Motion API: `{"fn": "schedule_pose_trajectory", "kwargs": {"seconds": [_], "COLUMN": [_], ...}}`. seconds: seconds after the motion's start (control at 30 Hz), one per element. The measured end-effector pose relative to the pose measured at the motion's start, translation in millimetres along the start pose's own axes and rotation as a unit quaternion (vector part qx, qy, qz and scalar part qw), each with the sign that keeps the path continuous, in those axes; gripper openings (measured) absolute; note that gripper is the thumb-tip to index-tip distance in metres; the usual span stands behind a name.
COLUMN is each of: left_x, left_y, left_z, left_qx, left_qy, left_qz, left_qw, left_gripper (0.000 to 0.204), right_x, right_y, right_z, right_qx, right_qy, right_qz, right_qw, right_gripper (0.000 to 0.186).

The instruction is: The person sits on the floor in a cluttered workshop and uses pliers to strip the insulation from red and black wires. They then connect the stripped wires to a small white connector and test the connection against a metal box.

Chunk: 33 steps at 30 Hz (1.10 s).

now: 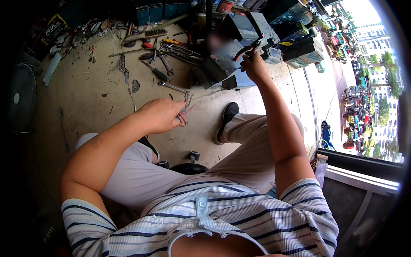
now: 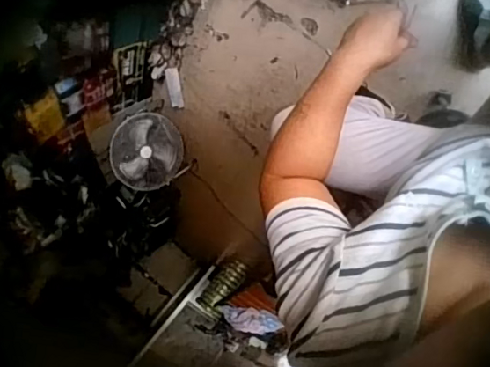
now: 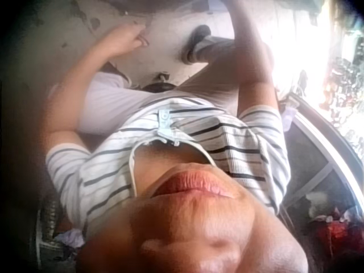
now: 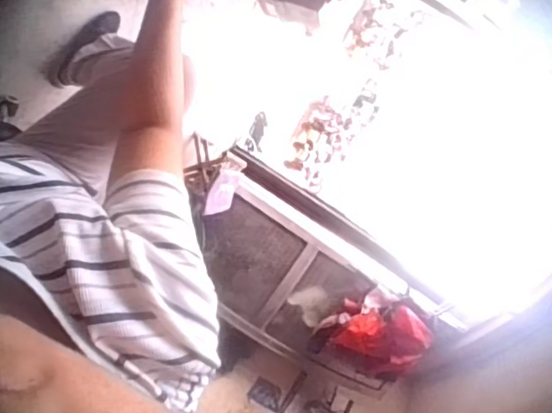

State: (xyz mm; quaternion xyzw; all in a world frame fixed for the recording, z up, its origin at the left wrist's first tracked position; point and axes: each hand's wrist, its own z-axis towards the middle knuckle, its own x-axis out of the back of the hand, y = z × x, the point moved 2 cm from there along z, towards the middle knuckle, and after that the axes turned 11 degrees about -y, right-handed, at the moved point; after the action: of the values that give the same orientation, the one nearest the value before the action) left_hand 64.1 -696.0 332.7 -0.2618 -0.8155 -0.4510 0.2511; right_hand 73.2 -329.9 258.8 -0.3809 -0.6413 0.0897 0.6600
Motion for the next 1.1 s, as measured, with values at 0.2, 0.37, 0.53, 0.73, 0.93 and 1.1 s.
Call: {"fn": "schedule_pose_trajectory", "kwargs": {"seconds": [0.2, 0.37, 0.53, 0.73, 0.93, 1.1], "left_x": [-0.9, -0.8, 1.5, 0.6, -1.1, -0.5], "left_y": [-0.2, -0.5, 2.1, 1.2, -0.1, 0.9], "left_z": [0.1, -0.9, -2.2, -3.2, -1.9, -2.9], "left_qx": [0.0, 0.006, 0.012, 0.01, 0.003, 0.01], "left_qy": [-0.006, -0.014, -0.022, -0.02, -0.021, -0.025], "left_qz": [0.001, -0.001, 0.007, 0.003, 0.009, 0.01], "left_qw": [1.0, 1.0, 1.0, 1.0, 1.0, 1.0], "left_gripper": [0.034, 0.034, 0.033, 0.032, 0.035, 0.035], "right_x": [-2.0, 1.7, 2.9, 0.6, -0.8, -1.5], "right_y": [-5.3, -24.4, -26.5, -28.6, -24.6, -21.5], "right_z": [-3.0, -11.8, -14.0, -15.1, -13.6, -11.7], "right_qx": [-0.024, -0.053, -0.043, -0.055, -0.05, -0.046], "right_qy": [-0.035, -0.085, -0.096, -0.092, -0.1, -0.103], "right_qz": [0.077, 0.177, 0.165, 0.182, 0.202, 0.2], "right_qw": [0.996, 0.979, 0.981, 0.977, 0.973, 0.973], "right_gripper": [0.041, 0.033, 0.028, 0.033, 0.035, 0.035]}}
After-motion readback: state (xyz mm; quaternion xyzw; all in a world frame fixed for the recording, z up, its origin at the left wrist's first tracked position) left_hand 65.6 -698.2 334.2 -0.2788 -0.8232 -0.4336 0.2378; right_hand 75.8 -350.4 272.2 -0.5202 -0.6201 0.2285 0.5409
